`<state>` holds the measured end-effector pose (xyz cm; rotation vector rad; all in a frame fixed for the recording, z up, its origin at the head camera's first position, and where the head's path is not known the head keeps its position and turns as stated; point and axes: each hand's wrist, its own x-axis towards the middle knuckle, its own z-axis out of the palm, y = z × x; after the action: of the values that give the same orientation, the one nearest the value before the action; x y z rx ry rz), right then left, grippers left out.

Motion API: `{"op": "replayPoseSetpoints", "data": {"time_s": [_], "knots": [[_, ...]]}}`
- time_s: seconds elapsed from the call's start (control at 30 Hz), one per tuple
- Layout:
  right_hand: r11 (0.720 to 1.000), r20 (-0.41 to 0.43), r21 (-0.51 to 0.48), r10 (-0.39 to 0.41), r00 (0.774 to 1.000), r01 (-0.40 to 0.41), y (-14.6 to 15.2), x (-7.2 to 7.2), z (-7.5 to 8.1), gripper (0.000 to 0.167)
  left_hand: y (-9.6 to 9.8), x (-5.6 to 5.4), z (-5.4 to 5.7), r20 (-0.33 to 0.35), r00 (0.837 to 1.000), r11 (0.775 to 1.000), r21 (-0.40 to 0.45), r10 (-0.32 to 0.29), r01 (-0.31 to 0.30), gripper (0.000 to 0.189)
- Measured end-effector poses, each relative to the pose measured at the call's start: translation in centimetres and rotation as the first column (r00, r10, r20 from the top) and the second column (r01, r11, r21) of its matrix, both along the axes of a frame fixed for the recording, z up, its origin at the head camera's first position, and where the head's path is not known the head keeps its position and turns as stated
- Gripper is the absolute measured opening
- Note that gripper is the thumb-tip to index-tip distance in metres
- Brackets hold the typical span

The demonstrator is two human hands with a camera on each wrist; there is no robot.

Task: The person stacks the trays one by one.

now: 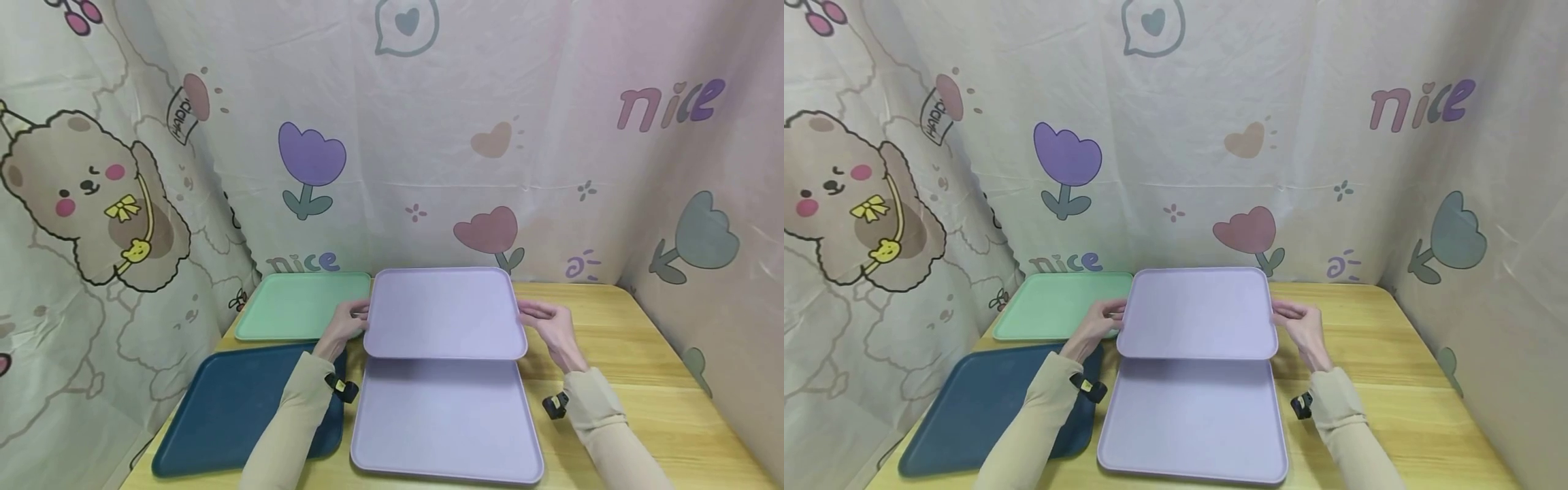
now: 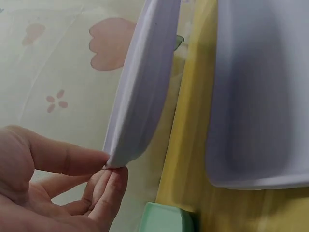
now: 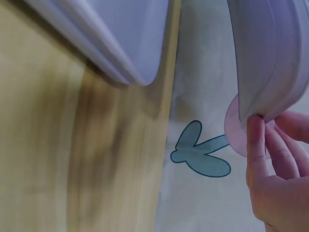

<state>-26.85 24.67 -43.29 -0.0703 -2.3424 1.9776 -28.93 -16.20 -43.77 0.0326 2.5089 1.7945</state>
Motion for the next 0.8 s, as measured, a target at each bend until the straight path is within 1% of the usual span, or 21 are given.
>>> {"op": "replayPoseSetpoints", "data": {"time_s": [0.13, 0.27, 0.4, 0.5, 0.6, 0.7, 0.8], "knots": [[0.999, -0.018, 0.041, 0.011, 1.000, -0.010, -0.1, 1.1, -0.1, 0.049, -0.2, 1.6, 0.1, 0.004, 1.000, 1.000, 0.006, 0.027, -0.027, 0.059], [0.996, -0.043, 0.094, -0.001, 0.999, 0.005, -0.1, 2.3, -0.4, 0.045, 0.0, 3.1, 0.1, -0.008, 0.999, 0.999, 0.014, 0.043, -0.043, 0.056], [0.988, -0.060, 0.157, -0.003, 0.998, 0.013, 0.1, 3.4, -0.9, 0.042, 0.1, 4.6, 0.0, -0.030, 0.999, 0.999, 0.013, 0.036, -0.036, 0.053], [0.983, -0.065, 0.185, 0.020, 0.998, -0.007, 0.1, 4.2, -1.2, 0.043, 0.0, 5.6, -0.3, -0.035, 0.999, 0.999, 0.024, 0.024, -0.023, 0.051], [0.975, -0.069, 0.220, 0.044, 0.997, -0.028, 0.1, 4.8, -1.4, 0.045, -0.3, 6.6, -0.7, -0.031, 0.999, 0.999, 0.038, 0.027, -0.026, 0.052], [0.968, -0.056, 0.244, 0.064, 0.996, -0.048, 0.2, 5.4, -1.7, 0.047, -0.6, 7.4, -1.3, -0.029, 0.999, 0.999, 0.046, 0.025, -0.024, 0.053], [0.969, -0.029, 0.235, 0.082, 0.996, -0.073, 0.4, 6.1, -2.0, 0.048, -0.8, 8.0, -1.8, -0.017, 1.000, 0.998, 0.059, 0.005, -0.004, 0.055]]}}
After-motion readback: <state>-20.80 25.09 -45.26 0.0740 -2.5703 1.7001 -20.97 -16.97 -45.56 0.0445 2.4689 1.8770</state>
